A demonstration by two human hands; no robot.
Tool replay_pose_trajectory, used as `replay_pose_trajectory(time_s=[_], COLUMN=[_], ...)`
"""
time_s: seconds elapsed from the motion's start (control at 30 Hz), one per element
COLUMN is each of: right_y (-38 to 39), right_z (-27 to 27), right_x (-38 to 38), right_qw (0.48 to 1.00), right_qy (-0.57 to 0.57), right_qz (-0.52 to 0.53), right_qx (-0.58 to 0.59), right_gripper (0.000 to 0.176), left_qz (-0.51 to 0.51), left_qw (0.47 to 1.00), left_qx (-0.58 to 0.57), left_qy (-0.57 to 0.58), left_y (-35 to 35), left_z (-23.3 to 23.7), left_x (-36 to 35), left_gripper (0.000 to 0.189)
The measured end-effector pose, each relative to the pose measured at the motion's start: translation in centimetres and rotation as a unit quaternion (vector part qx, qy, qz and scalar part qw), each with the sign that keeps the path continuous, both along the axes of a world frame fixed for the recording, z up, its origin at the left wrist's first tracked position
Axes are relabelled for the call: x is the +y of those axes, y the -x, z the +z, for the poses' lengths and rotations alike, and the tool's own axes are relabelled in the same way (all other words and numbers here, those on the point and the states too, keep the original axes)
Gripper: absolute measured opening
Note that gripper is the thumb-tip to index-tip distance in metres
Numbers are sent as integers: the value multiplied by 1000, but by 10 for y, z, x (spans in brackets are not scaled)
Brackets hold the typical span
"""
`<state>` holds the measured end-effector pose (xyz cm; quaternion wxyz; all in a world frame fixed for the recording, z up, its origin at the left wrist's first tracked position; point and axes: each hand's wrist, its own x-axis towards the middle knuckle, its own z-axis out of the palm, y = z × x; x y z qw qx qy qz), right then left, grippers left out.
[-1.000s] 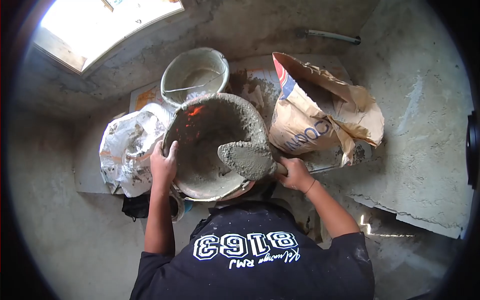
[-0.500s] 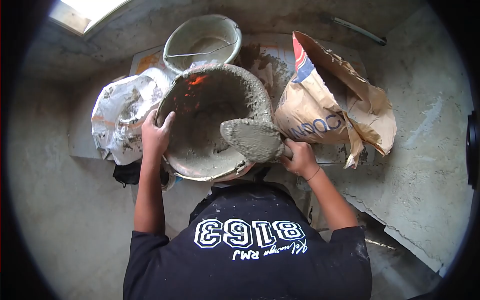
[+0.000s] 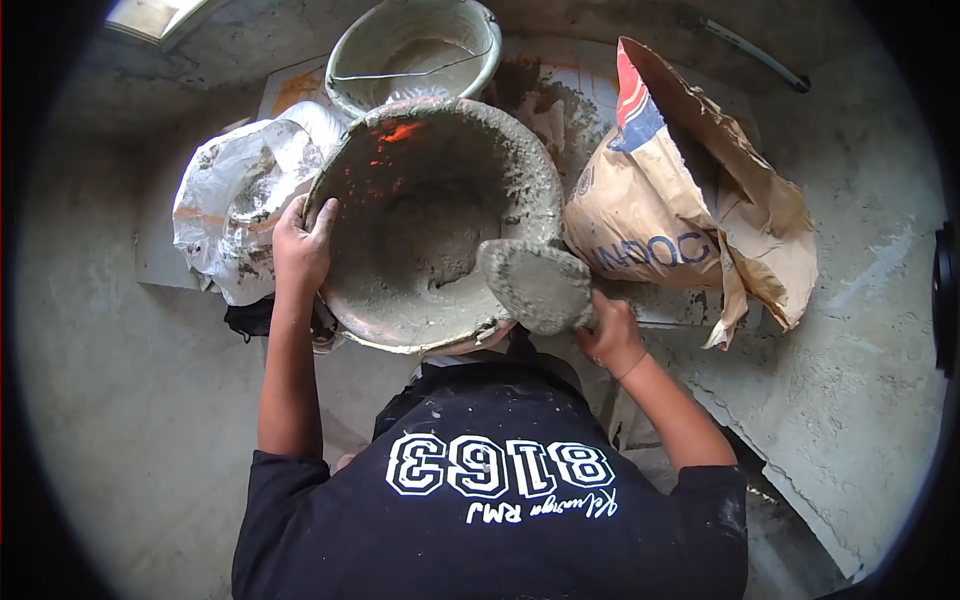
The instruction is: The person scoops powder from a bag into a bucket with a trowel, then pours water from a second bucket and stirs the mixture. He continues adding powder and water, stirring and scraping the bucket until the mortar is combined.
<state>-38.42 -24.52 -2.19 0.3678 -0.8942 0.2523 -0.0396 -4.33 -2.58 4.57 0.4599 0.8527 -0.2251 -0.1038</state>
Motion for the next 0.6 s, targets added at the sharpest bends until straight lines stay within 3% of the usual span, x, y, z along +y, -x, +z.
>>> replay_pose_trajectory(time_s=[0.17,0.33,0.5,0.57,0.6], right_y=[19,57,77,85,88], right_z=[-1,-25,-32,-32,-33], right_x=[8,11,23,27,34], right_qw=[997,997,997,981,982], right_qy=[-21,-19,23,-89,-83], right_qz=[-34,-62,-73,-149,-152], right_qx=[61,29,24,82,78], right_gripper=[36,39,42,45,45], left_qz=[-6,-12,-7,-15,-18], left_qw=[1000,999,1000,1000,1000], left_qx=[5,-5,4,-10,-12], left_qy=[-10,37,2,7,14], left_y=[-1,-9,-6,-6,-7], left_z=[0,-6,-3,-1,0], left_x=[3,2,6,6,7], left_gripper=[27,30,34,34,34])
